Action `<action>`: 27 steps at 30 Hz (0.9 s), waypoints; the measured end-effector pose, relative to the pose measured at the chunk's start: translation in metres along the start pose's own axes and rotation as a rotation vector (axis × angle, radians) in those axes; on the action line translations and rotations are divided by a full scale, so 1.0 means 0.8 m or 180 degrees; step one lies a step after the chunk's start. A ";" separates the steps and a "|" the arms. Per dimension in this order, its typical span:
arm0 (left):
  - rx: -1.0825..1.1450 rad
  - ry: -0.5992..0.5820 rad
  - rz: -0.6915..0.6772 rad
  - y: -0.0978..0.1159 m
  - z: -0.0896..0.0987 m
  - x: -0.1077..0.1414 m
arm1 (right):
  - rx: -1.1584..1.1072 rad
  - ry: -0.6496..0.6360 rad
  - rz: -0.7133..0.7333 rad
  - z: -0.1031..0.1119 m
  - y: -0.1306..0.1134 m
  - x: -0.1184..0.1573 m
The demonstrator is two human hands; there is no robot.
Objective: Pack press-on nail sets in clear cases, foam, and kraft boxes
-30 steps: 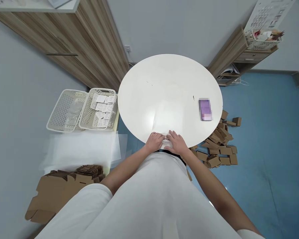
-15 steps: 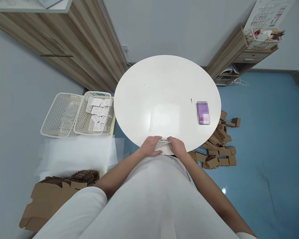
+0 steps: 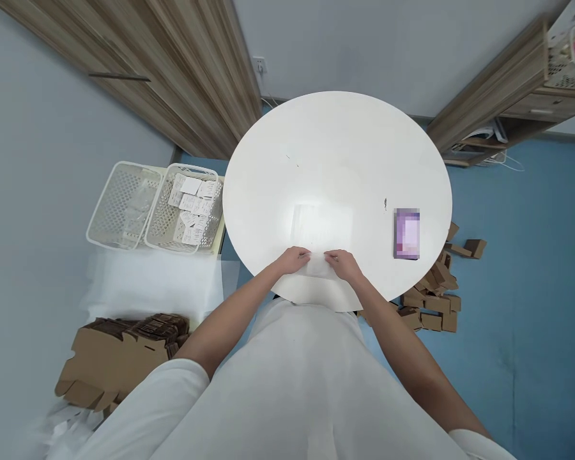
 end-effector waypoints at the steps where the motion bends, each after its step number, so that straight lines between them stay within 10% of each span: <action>1: 0.0001 -0.0032 0.0051 -0.001 0.001 -0.004 | -0.0059 0.0058 -0.0039 0.001 0.003 -0.004; 8: -0.0962 0.0580 0.0518 0.003 0.000 -0.006 | 0.0186 0.0259 0.0007 -0.009 0.006 -0.012; 13: -0.2046 0.1284 -0.0053 0.028 -0.013 0.008 | 0.0763 0.0592 0.0072 -0.024 0.004 -0.011; 21: -0.2545 0.0630 -0.0590 0.020 -0.036 -0.004 | 0.1286 0.1365 0.0394 -0.031 -0.001 0.006; 27: -0.2343 0.0460 -0.0713 0.020 -0.035 0.006 | 0.1715 0.0571 0.1026 -0.049 -0.002 0.023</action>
Point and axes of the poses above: each hand's wrist, its own x-axis away from the middle knuckle, its own z-axis out of the back of the hand, y = z × x, the point moved 3 cm from there along -x, towards the middle knuckle, and after that the axes turned 12 degrees about -y, right-handed, at the moved point
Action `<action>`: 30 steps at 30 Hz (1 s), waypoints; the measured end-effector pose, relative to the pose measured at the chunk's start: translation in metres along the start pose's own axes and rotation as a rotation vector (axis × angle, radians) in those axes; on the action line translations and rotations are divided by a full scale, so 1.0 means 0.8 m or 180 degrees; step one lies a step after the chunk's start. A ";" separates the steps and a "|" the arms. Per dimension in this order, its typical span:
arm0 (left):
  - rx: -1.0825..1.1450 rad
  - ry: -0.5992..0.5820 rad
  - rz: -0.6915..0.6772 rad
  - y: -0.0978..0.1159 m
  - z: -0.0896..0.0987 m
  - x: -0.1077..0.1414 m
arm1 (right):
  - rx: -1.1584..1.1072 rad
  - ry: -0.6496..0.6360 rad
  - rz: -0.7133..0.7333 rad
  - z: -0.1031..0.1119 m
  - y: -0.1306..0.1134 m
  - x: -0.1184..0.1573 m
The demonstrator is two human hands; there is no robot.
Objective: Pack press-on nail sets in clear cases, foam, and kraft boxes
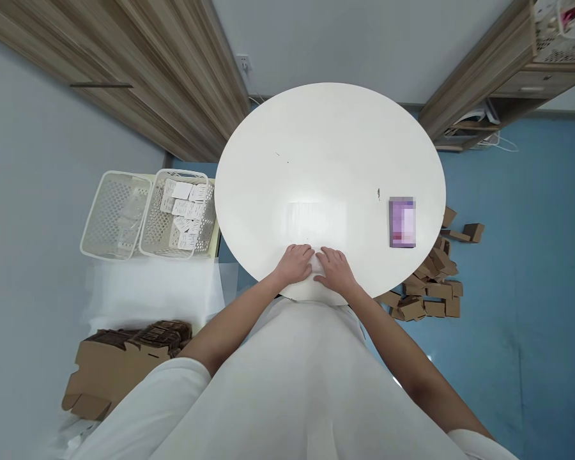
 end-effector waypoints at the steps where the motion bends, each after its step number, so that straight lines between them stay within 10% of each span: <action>1: -0.0011 -0.0021 -0.0042 0.001 0.000 0.003 | 0.0031 -0.0043 -0.0033 -0.002 0.000 0.000; 21: 0.1567 -0.0305 0.0307 -0.030 0.035 0.001 | -0.1189 -0.0405 -0.0581 0.053 0.020 -0.006; 30: 0.1591 0.0039 0.1701 -0.084 0.025 0.003 | -0.1389 -0.0098 -0.1252 0.043 0.052 -0.039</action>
Point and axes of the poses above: each hand's wrist, its own x-axis away from the middle knuckle, its own z-axis out of the back of the hand, y = z × x, the point moved 3 cm from there along -x, towards the middle knuckle, and after that the axes turned 12 degrees about -y, right-handed, at the moved point
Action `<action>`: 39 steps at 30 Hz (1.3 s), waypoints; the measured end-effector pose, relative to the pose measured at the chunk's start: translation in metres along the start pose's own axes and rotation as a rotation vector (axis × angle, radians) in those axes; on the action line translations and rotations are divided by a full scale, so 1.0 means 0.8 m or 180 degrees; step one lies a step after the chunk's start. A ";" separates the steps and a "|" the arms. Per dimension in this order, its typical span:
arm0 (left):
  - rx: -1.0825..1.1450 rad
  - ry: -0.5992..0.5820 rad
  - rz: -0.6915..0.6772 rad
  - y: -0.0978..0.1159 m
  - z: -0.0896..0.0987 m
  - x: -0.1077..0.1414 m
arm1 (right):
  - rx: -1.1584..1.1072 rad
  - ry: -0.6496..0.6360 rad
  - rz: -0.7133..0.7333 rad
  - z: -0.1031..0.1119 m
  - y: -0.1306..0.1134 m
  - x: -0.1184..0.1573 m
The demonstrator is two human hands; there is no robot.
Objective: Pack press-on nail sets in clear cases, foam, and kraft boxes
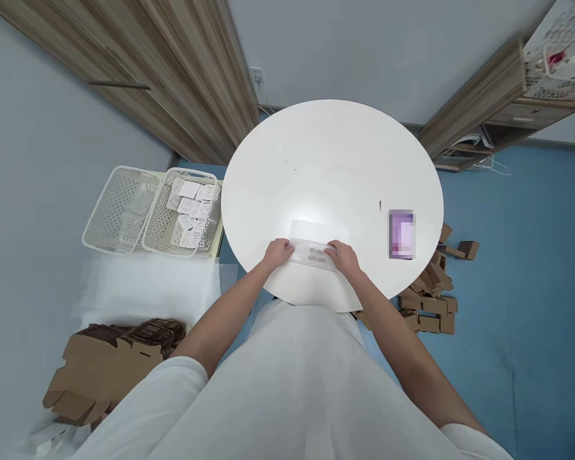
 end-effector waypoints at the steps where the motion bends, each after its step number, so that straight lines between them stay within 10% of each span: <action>1: -0.0019 0.0020 0.0066 -0.001 -0.001 0.000 | -0.0023 0.0046 -0.0027 -0.001 0.003 -0.004; 7: -0.0666 0.0505 0.0307 0.010 -0.008 0.015 | -0.0145 0.0166 0.0054 -0.006 0.010 -0.014; 11: -0.1085 0.1247 -0.0420 0.034 -0.017 0.033 | -0.0081 0.0877 0.0213 -0.001 0.007 0.008; 16: -0.1621 0.0568 -0.1502 0.056 -0.051 0.043 | -0.1006 0.1062 -0.0156 -0.015 0.025 0.052; 27: -0.1876 0.0421 -0.1363 0.049 -0.069 0.039 | -0.2472 0.0282 -0.0619 -0.029 0.025 0.029; 33: -0.1881 0.0436 -0.1325 0.048 -0.075 0.039 | -0.1609 0.0656 -0.0664 -0.030 0.014 0.028; 39: -0.1835 0.0439 -0.1268 0.047 -0.076 0.036 | -0.2824 0.0690 -0.0717 -0.041 0.000 0.039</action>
Point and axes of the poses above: each hand's wrist, its own x-axis away from the middle knuckle, its own z-axis out of the back of the hand, y = z × x, the point moved 3 cm from there along -x, towards the middle knuckle, and after that the axes turned 12 degrees about -y, right-handed, at the moved point
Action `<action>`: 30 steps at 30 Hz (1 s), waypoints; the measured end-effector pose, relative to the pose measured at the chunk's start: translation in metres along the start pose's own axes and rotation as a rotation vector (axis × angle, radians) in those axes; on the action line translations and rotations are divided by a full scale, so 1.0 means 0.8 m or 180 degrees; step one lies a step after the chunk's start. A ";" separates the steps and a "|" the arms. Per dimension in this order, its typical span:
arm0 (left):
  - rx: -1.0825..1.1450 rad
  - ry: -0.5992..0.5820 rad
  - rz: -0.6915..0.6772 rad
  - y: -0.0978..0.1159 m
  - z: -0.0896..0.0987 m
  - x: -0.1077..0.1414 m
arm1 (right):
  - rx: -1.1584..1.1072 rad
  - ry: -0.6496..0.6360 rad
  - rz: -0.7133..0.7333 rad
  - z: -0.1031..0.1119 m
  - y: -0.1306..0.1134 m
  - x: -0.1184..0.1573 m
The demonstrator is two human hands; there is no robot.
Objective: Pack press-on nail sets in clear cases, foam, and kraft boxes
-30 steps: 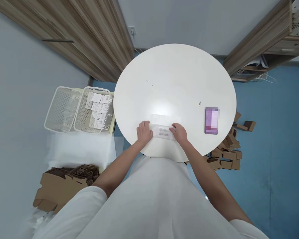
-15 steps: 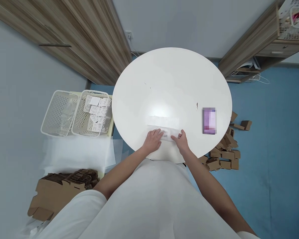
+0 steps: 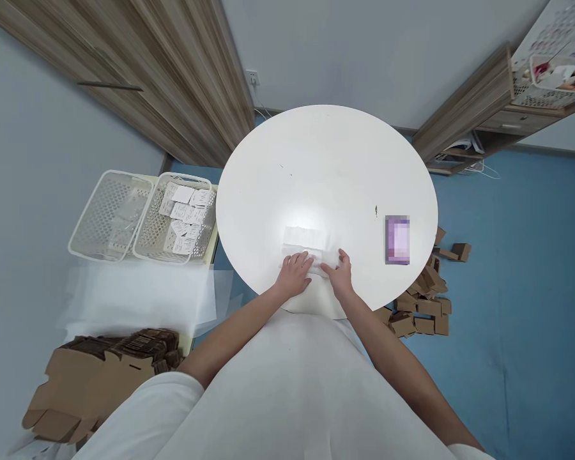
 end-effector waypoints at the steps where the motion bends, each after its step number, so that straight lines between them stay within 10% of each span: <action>1: 0.0019 -0.0010 0.0006 0.000 0.001 0.000 | -0.0133 0.0043 -0.0106 0.001 0.000 0.001; 7: 0.0110 0.0093 -0.0032 0.001 0.002 0.000 | 0.0352 0.0058 -0.0035 0.011 -0.017 -0.011; 15: 0.0574 0.0345 -0.0014 0.000 0.000 0.012 | 0.0660 -0.1011 0.0219 -0.024 -0.036 -0.029; 22: 0.0342 0.0298 -0.0127 0.004 -0.001 0.028 | 0.2434 -0.0995 0.0702 -0.018 -0.037 -0.029; 26: 0.0694 0.0328 0.0320 -0.011 -0.012 0.042 | 0.3363 -0.0764 0.1241 -0.025 -0.029 -0.017; 30: 0.1878 0.0573 0.1639 -0.034 -0.034 0.063 | 0.3464 -0.0807 0.1322 -0.039 -0.015 -0.010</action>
Point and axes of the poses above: each hand's wrist, its own x-axis away from the middle knuckle, its own z-axis out of the back of the hand, y = z × x, the point moved 3 cm from there along -x, towards the middle knuckle, and after that the axes turned 12 degrees about -y, right-handed, at the moved point
